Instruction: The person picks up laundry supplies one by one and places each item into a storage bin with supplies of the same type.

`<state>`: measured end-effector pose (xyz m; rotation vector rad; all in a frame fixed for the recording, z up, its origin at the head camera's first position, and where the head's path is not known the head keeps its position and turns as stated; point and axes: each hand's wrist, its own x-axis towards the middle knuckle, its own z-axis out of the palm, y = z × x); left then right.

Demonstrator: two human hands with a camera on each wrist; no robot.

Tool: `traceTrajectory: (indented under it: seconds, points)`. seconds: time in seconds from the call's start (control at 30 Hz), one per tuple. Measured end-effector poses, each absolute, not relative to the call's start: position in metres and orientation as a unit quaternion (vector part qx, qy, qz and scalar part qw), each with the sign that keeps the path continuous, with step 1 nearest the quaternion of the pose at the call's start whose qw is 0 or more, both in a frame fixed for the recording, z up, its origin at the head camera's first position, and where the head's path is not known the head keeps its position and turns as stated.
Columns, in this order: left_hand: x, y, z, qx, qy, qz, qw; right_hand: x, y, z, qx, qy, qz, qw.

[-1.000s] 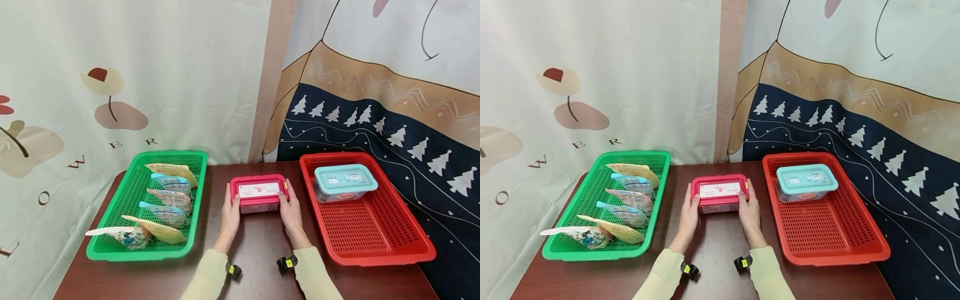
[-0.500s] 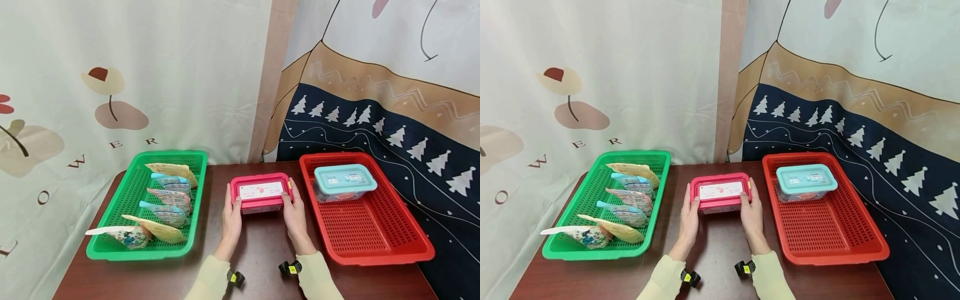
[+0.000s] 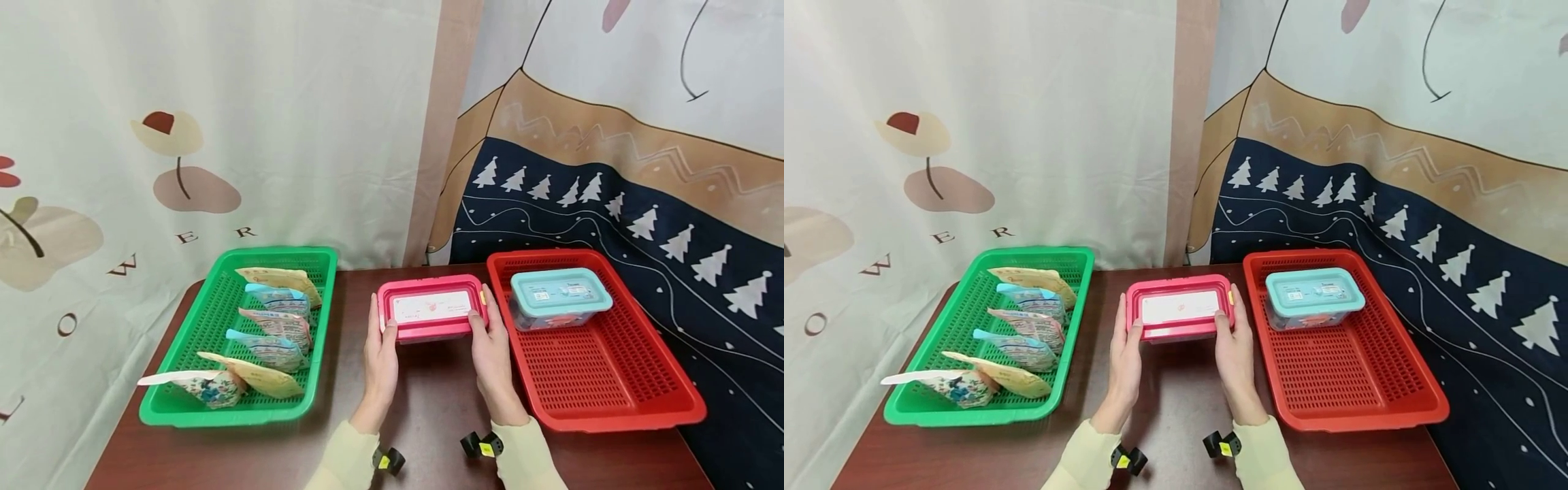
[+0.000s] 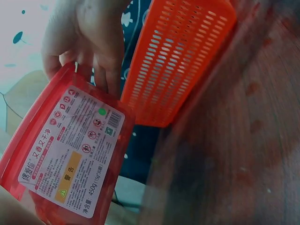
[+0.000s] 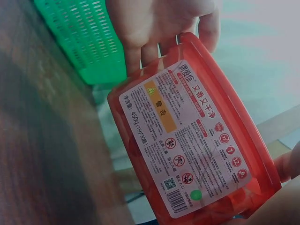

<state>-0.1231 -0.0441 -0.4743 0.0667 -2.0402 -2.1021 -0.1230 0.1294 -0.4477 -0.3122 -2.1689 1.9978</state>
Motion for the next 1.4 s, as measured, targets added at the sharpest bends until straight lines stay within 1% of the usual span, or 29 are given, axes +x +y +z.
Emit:
traceTrajectory:
  seconds: [0.2,0.5,0.7,0.83,1.17,1.3,1.4]
  points:
    - [-0.113,-0.038,-0.457,0.009,-0.686,-0.721,0.099,-0.116,0.134,-0.437,-0.098,-0.725,0.674,0.107]
    - [-0.099,-0.021,-0.439,-0.057,-0.659,-0.744,0.096,-0.103,0.152,-0.415,-0.111,-0.696,0.699,0.125]
    - [-0.099,-0.004,-0.431,-0.091,-0.645,-0.754,0.089,-0.092,0.169,-0.401,-0.123,-0.687,0.703,0.134]
    - [-0.1,0.011,-0.427,-0.105,-0.634,-0.763,0.074,-0.087,0.184,-0.396,-0.125,-0.685,0.705,0.137]
    - [-0.096,0.055,-0.423,-0.137,-0.629,-0.765,0.03,-0.084,0.235,-0.399,-0.177,-0.7,0.676,0.145]
    - [-0.095,0.072,-0.423,-0.148,-0.64,-0.754,0.013,-0.084,0.257,-0.399,-0.202,-0.702,0.669,0.137]
    - [-0.094,0.083,-0.423,-0.157,-0.65,-0.744,-0.011,-0.084,0.274,-0.399,-0.214,-0.698,0.671,0.129]
